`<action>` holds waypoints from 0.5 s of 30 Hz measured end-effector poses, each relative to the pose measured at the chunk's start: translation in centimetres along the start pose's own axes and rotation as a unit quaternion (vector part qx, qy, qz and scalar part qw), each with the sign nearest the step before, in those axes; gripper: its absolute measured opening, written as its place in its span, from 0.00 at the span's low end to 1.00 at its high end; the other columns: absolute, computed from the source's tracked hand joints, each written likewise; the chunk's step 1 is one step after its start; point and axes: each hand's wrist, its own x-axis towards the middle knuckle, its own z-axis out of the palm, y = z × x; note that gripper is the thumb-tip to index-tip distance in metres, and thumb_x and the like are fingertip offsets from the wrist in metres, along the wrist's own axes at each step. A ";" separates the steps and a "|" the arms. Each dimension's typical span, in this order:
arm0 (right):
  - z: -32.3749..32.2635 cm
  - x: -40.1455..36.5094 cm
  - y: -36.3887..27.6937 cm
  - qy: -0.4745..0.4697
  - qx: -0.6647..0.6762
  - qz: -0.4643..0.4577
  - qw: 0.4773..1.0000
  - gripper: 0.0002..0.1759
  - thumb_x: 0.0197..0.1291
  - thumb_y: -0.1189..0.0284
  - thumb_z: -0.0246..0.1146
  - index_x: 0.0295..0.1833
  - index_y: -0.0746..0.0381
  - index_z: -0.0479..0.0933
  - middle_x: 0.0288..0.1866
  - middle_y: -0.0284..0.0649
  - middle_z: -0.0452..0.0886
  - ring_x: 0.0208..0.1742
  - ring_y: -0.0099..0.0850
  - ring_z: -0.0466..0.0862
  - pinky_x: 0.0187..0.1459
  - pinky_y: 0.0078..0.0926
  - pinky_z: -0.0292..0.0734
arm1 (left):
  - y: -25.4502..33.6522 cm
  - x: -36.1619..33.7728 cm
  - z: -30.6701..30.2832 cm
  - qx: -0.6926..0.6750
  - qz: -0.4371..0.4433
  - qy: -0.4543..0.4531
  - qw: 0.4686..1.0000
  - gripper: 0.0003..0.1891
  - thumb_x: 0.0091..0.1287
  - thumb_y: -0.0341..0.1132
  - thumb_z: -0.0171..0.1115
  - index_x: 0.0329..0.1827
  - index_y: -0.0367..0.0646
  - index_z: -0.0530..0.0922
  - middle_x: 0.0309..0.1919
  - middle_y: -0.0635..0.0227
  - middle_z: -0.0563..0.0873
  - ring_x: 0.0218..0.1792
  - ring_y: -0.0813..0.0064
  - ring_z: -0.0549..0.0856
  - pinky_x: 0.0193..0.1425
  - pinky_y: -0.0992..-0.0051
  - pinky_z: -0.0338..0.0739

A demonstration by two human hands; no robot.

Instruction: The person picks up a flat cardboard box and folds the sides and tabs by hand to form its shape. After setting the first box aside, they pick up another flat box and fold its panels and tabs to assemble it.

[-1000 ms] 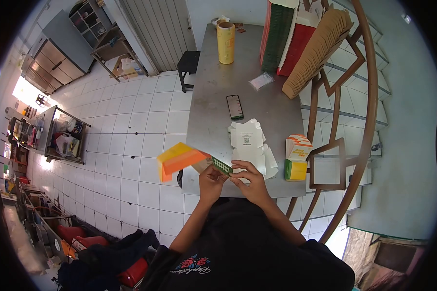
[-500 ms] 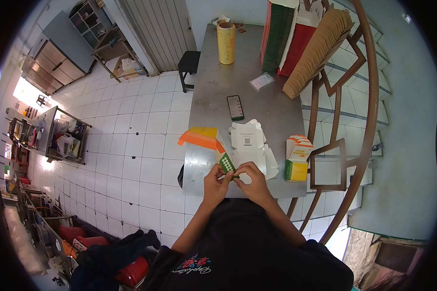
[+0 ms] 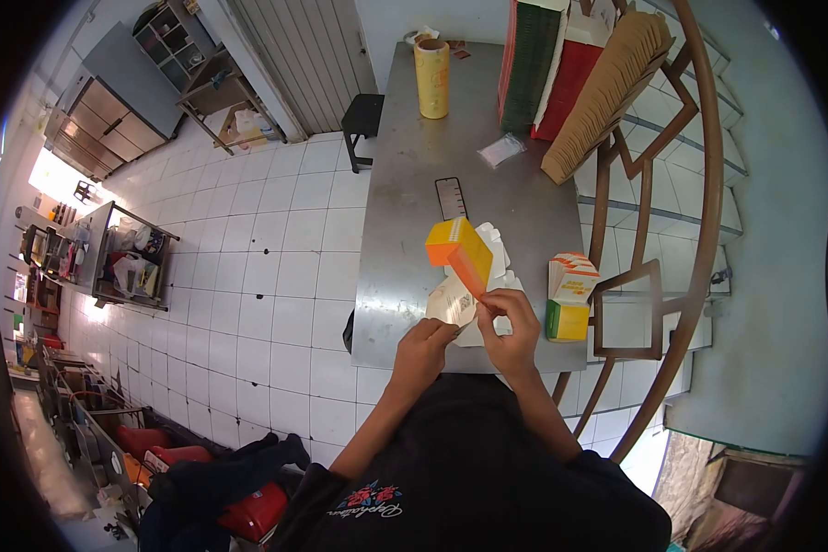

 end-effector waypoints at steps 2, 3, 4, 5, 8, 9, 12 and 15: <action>0.1 -0.1 -0.2 -0.003 0.023 0.027 0.999 0.08 0.62 0.82 0.70 0.46 0.68 0.81 0.46 0.44 0.84 0.42 0.32 0.89 0.41 0.26 0.87 | 0.9 0.5 -0.6 0.012 -0.007 0.014 1.000 0.08 0.65 0.24 0.71 0.46 0.37 0.83 0.40 0.61 0.88 0.40 0.57 0.88 0.46 0.63 0.83; 0.2 -0.2 -0.3 -0.048 0.051 0.064 0.995 0.07 0.63 0.83 0.69 0.46 0.69 0.81 0.46 0.44 0.83 0.42 0.32 0.89 0.43 0.27 0.88 | 1.7 0.8 -0.7 -0.041 -0.052 0.021 0.998 0.09 0.64 0.24 0.72 0.46 0.37 0.83 0.40 0.61 0.87 0.41 0.58 0.89 0.47 0.65 0.84; 0.2 -0.4 -0.3 -0.093 0.079 0.101 0.987 0.07 0.63 0.84 0.68 0.46 0.69 0.80 0.46 0.45 0.83 0.42 0.32 0.90 0.45 0.27 0.90 | 2.2 0.9 -0.7 -0.094 -0.097 0.028 0.990 0.10 0.64 0.24 0.73 0.46 0.36 0.83 0.40 0.60 0.87 0.42 0.60 0.89 0.48 0.66 0.84; 0.3 -0.8 -0.1 -0.128 0.094 0.129 0.979 0.06 0.64 0.83 0.66 0.46 0.70 0.80 0.46 0.45 0.83 0.45 0.33 0.90 0.48 0.28 0.90 | 1.9 0.7 -0.5 -0.094 -0.098 0.027 0.990 0.10 0.64 0.24 0.73 0.46 0.36 0.83 0.40 0.60 0.87 0.42 0.60 0.89 0.48 0.66 0.84; 0.9 -1.3 -0.1 -0.143 0.114 0.141 0.973 0.06 0.64 0.83 0.67 0.45 0.70 0.80 0.47 0.45 0.83 0.48 0.33 0.90 0.48 0.28 0.91 | 0.4 0.3 0.4 -0.195 -0.167 0.033 0.966 0.10 0.65 0.28 0.75 0.43 0.35 0.82 0.37 0.63 0.86 0.43 0.68 0.89 0.51 0.70 0.83; 0.8 -1.2 -0.2 -0.146 0.114 0.141 0.973 0.06 0.64 0.83 0.67 0.45 0.70 0.80 0.47 0.45 0.83 0.48 0.33 0.90 0.48 0.28 0.91 | 0.0 0.2 0.4 -0.240 -0.188 0.030 0.952 0.09 0.66 0.28 0.75 0.43 0.34 0.82 0.38 0.64 0.87 0.43 0.72 0.89 0.51 0.71 0.83; 0.1 -0.4 -0.4 -0.136 0.108 0.139 0.975 0.06 0.64 0.81 0.67 0.46 0.68 0.80 0.48 0.43 0.83 0.50 0.34 0.89 0.50 0.31 0.89 | -1.6 -0.2 0.4 -0.325 -0.228 0.027 0.917 0.10 0.69 0.29 0.74 0.46 0.33 0.83 0.40 0.67 0.90 0.42 0.79 0.89 0.52 0.74 0.84; -0.4 -0.2 -0.3 -0.200 0.044 0.074 0.976 0.06 0.65 0.78 0.68 0.46 0.66 0.81 0.48 0.41 0.82 0.51 0.36 0.88 0.52 0.34 0.86 | -1.4 0.2 0.3 -0.466 -0.228 0.049 0.854 0.11 0.69 0.28 0.74 0.49 0.32 0.84 0.42 0.64 0.91 0.43 0.77 0.90 0.51 0.76 0.85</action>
